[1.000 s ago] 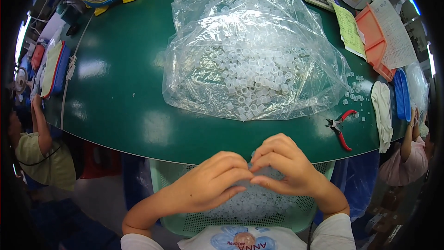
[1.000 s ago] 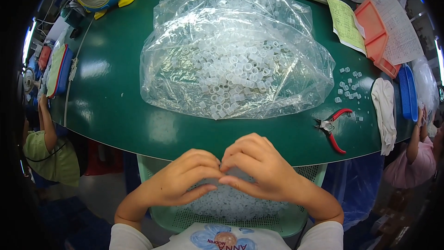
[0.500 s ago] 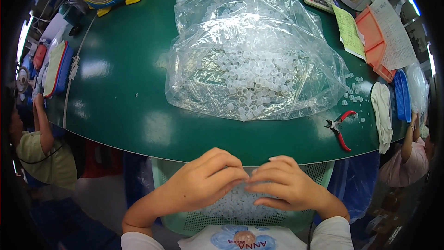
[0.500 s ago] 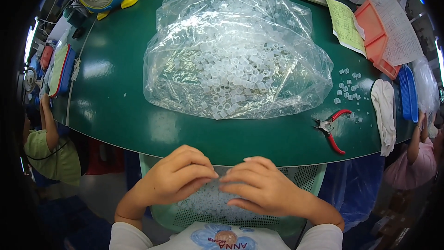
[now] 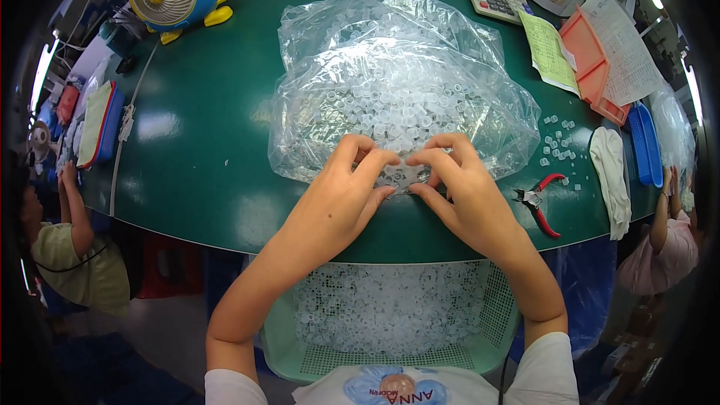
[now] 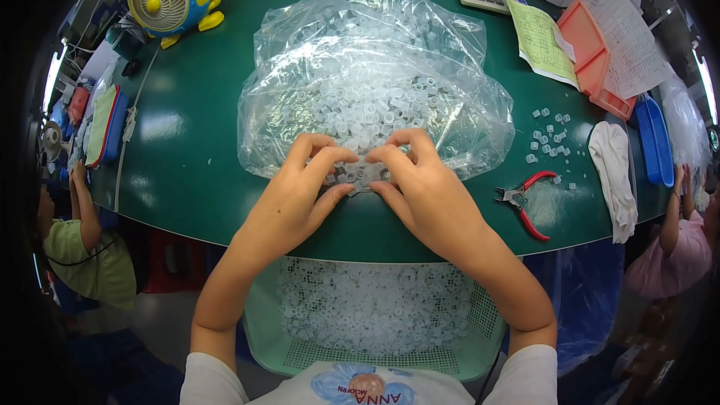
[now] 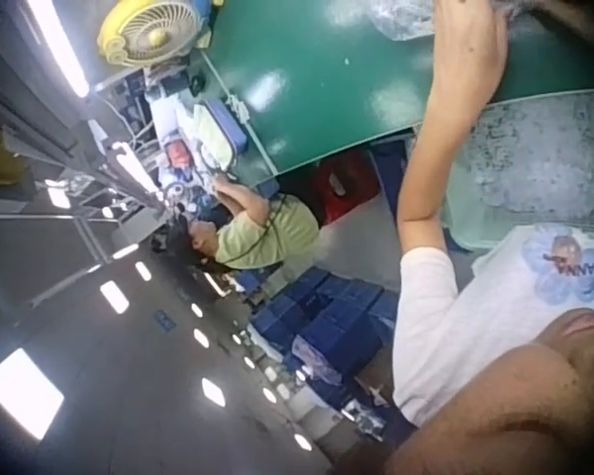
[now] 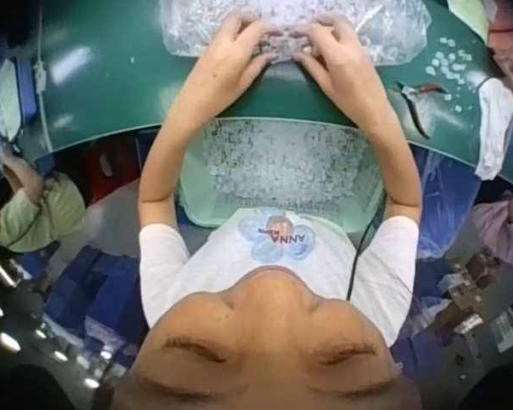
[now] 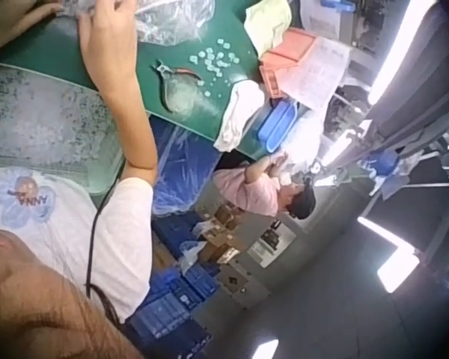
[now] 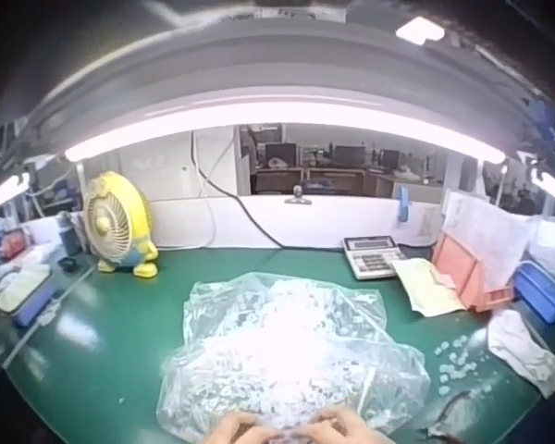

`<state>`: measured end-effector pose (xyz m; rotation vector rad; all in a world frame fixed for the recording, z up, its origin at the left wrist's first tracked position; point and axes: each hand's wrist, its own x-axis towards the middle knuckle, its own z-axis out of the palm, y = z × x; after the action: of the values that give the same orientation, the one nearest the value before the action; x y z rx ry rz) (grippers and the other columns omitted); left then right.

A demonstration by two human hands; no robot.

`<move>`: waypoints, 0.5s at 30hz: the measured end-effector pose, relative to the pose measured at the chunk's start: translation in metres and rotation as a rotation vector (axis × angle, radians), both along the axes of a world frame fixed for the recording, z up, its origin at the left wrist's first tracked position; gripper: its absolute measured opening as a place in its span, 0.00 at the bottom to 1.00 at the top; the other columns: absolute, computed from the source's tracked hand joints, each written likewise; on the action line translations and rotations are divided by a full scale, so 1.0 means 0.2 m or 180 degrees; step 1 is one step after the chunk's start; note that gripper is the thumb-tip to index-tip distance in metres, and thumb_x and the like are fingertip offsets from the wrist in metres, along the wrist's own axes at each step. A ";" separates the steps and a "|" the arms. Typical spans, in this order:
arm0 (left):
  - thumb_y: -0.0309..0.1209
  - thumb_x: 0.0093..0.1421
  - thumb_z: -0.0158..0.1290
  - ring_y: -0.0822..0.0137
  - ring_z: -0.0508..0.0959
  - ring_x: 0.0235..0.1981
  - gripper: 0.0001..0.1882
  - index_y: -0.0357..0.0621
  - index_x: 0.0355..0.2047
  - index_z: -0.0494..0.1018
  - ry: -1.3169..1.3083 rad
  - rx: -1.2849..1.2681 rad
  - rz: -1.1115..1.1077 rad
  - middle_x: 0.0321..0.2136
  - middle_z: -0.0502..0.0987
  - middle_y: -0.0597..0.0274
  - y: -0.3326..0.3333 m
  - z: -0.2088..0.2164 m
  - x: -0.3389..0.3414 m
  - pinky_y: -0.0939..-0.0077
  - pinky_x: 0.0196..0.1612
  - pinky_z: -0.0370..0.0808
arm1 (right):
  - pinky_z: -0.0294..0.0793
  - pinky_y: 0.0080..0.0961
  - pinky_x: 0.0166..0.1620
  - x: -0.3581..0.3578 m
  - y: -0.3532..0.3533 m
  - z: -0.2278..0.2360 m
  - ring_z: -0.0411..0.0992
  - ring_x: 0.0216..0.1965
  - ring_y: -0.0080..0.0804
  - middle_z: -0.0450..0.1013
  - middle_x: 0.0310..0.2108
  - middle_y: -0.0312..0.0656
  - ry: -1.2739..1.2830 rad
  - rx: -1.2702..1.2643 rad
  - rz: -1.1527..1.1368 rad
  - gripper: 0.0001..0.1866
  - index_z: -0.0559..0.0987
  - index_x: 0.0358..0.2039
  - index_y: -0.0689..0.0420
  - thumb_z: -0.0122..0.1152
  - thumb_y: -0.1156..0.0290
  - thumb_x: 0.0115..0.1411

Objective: The person sorts and inspects small clear plastic rings by hand at a manufacturing workstation.

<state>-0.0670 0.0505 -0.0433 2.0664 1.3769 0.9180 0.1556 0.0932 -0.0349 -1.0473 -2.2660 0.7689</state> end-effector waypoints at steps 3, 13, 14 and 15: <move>0.20 0.61 0.63 0.56 0.78 0.48 0.14 0.42 0.47 0.77 -0.0019 0.0176 0.0004 0.49 0.70 0.53 -0.02 -0.03 -0.01 0.67 0.47 0.79 | 0.80 0.35 0.42 0.01 -0.03 0.00 0.79 0.39 0.40 0.69 0.50 0.48 0.0161 -0.0182 0.0096 0.13 0.77 0.45 0.60 0.69 0.80 0.61; 0.23 0.56 0.69 0.61 0.77 0.44 0.13 0.43 0.41 0.79 0.0257 0.0242 0.0034 0.45 0.70 0.58 -0.08 -0.02 -0.04 0.68 0.44 0.79 | 0.80 0.32 0.41 0.09 -0.08 0.02 0.79 0.40 0.38 0.76 0.41 0.45 0.0321 -0.0365 -0.0173 0.10 0.78 0.42 0.60 0.67 0.81 0.61; 0.22 0.56 0.69 0.60 0.77 0.44 0.13 0.43 0.41 0.79 0.0233 0.0301 -0.0005 0.45 0.71 0.58 -0.08 -0.04 -0.05 0.68 0.44 0.79 | 0.80 0.32 0.41 0.12 -0.07 0.02 0.79 0.39 0.38 0.76 0.41 0.45 0.0223 -0.0316 -0.0137 0.10 0.78 0.43 0.60 0.67 0.81 0.61; 0.22 0.56 0.69 0.60 0.77 0.44 0.13 0.43 0.41 0.79 0.0210 0.0360 -0.0044 0.45 0.71 0.59 -0.08 -0.06 -0.05 0.67 0.44 0.78 | 0.79 0.31 0.41 0.13 -0.07 0.02 0.79 0.39 0.37 0.77 0.42 0.45 0.0126 -0.0266 -0.0099 0.11 0.79 0.44 0.60 0.67 0.81 0.61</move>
<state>-0.0775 0.0351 -0.0545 2.2058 1.3710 0.9498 0.1820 0.0784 -0.0315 -1.0933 -2.1957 0.8705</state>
